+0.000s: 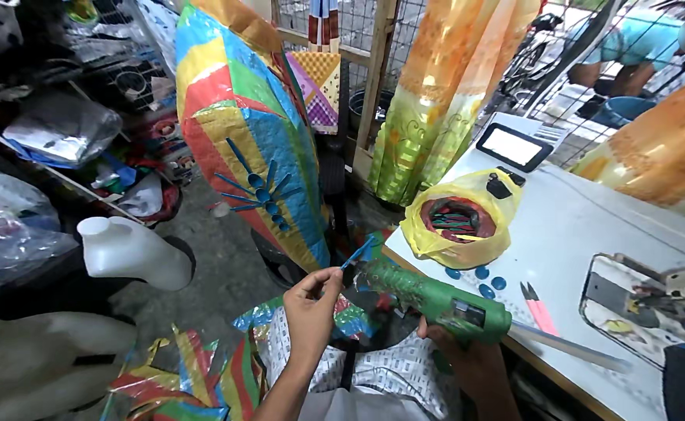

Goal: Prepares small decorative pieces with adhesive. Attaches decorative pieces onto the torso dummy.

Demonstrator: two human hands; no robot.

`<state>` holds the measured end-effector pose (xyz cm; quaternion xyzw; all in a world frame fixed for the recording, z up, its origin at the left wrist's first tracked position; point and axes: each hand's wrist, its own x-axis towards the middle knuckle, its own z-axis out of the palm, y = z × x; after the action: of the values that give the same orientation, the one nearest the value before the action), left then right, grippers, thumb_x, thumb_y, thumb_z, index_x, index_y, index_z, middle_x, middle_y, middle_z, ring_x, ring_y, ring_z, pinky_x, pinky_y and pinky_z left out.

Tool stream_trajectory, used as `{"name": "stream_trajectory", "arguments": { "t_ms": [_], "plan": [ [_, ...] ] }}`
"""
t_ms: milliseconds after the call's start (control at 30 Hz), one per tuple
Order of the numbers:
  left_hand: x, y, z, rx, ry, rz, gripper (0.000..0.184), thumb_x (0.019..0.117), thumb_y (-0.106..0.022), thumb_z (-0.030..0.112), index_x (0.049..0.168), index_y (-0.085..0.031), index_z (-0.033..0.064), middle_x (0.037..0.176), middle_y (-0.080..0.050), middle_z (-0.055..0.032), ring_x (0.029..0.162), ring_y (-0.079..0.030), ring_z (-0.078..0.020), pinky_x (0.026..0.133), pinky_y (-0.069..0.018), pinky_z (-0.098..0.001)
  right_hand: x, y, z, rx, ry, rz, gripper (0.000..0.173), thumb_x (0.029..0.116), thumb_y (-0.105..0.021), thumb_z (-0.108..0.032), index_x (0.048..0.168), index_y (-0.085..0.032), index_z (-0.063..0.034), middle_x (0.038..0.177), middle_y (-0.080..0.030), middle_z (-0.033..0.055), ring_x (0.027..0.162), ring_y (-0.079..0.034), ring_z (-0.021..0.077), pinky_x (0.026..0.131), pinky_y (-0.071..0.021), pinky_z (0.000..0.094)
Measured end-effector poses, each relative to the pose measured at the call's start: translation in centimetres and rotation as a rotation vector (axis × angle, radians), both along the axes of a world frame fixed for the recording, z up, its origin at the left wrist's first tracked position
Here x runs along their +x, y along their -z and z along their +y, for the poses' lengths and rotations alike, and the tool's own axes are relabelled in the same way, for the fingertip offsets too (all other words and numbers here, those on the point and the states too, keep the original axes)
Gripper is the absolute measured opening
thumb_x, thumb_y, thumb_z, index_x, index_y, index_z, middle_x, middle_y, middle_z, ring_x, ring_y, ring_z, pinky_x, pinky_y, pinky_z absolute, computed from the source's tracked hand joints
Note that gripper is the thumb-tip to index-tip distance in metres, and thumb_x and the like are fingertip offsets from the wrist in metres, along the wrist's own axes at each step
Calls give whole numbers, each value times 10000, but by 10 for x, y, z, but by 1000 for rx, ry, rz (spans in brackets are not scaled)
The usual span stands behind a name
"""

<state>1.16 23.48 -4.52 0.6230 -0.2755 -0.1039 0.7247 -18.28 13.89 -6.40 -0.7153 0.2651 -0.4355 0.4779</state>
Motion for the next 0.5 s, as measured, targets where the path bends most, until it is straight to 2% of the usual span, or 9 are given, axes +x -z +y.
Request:
{"name": "stream_trajectory", "arguments": {
  "t_ms": [133, 267, 500],
  "plan": [
    [0, 1, 0, 1, 15, 2, 90, 934, -665, 30, 932, -753, 9, 757, -713, 45, 644, -642, 4, 622, -550, -156, -1, 1, -6, 3, 8, -29, 354, 898, -722, -516, 1045, -692, -195, 863, -723, -150, 789, -680, -53, 735, -585, 164],
    [0, 0, -1, -2, 17, 5, 91, 934, -662, 24, 923, -752, 16, 744, -708, 52, 628, -634, 9, 605, -544, -150, -2, 0, -7, 8, 29, -27, 329, 893, -741, -473, 1028, -695, -177, 850, -724, -151, 786, -682, -54, 736, -588, 163],
    [-1, -1, 0, -2, 24, 19, 94, 933, -657, 22, 917, -750, 16, 728, -702, 53, 617, -629, 9, 593, -537, -147, -4, -1, -11, -14, 76, -31, 407, 883, -734, -517, 1023, -692, -138, 831, -710, -132, 770, -674, -47, 733, -586, 171]
  ]
}}
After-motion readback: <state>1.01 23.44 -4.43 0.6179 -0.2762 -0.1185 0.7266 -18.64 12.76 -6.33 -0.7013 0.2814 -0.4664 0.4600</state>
